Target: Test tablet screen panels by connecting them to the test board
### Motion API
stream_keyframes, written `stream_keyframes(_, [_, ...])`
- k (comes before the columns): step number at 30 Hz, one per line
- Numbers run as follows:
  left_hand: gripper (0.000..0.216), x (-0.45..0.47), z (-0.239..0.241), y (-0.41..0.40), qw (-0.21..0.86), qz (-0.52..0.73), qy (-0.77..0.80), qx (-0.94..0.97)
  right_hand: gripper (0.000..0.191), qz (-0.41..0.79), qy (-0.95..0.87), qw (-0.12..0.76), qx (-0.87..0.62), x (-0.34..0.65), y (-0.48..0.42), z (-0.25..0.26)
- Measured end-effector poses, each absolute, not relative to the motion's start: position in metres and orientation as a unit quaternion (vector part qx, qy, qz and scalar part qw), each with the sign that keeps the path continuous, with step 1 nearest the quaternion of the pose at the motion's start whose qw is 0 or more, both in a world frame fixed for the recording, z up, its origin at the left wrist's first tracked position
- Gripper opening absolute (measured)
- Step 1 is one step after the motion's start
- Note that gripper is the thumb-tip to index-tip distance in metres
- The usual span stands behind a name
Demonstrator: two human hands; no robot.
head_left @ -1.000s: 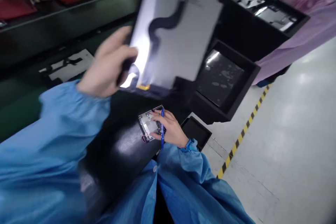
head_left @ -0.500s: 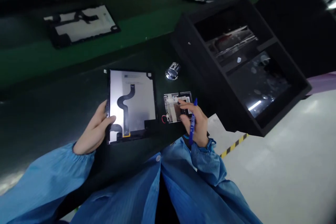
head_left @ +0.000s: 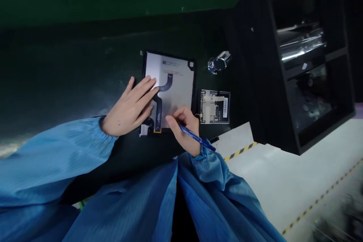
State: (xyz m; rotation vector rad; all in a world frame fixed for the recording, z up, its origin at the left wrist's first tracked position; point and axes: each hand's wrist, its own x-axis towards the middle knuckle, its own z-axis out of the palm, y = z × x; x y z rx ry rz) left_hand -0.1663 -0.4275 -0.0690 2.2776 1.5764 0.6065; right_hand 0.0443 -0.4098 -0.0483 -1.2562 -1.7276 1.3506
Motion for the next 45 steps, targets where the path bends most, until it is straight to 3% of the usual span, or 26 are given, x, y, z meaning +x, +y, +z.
stream_keyframes(5, [0.06, -0.168, -0.068, -0.427, 0.194, 0.208, 0.544, 0.789, 0.038, 0.406, -0.747, 0.29, -0.439, 0.047, -0.412, -0.053])
stream_keyframes(14, [0.062, -0.167, -0.066, -0.425, 0.224, 0.214, 0.548, 0.777, 0.036, 0.368, -0.783, 0.275, -0.419, 0.041, -0.411, -0.051])
stream_keyframes(20, [0.059, -0.167, -0.067, -0.425, 0.22, 0.221, 0.546, 0.778, 0.039, 0.401, -0.721, 0.326, -0.461, 0.05, -0.408, -0.05])
stream_keyframes(23, [0.059, -0.167, -0.066, -0.424, 0.221, 0.225, 0.546, 0.776, 0.026, 0.434, -0.679, 0.357, -0.473, 0.056, -0.383, -0.039])
stream_keyframes(25, [0.06, -0.166, -0.066, -0.424, 0.219, 0.221, 0.55, 0.775, 0.011, 0.452, -0.686, 0.348, -0.451, 0.054, -0.356, -0.031])
stream_keyframes(28, [0.06, -0.165, -0.066, -0.424, 0.208, 0.222, 0.555, 0.774, 0.019, 0.463, -0.707, 0.321, -0.427, 0.042, -0.316, -0.03])
stream_keyframes(31, [0.059, -0.165, -0.068, -0.425, 0.198, 0.223, 0.554, 0.778, 0.009, 0.44, -0.752, 0.268, -0.413, 0.027, -0.29, -0.041])
stream_keyframes(35, [0.059, -0.165, -0.063, -0.428, 0.214, 0.253, 0.56, 0.759, 0.024, 0.511, -0.737, 0.252, -0.363, 0.018, -0.285, -0.045])
stream_keyframes(40, [0.031, -0.16, -0.033, -0.414, 0.298, 0.427, 0.622, 0.585, 0.032, 0.57, -0.71, 0.296, -0.287, 0.033, -0.301, -0.018])
stream_keyframes(45, [0.026, -0.141, -0.014, -0.378, 0.559, 0.41, 0.509, 0.51, 0.032, 0.567, -0.714, 0.331, -0.243, 0.056, -0.318, 0.0])
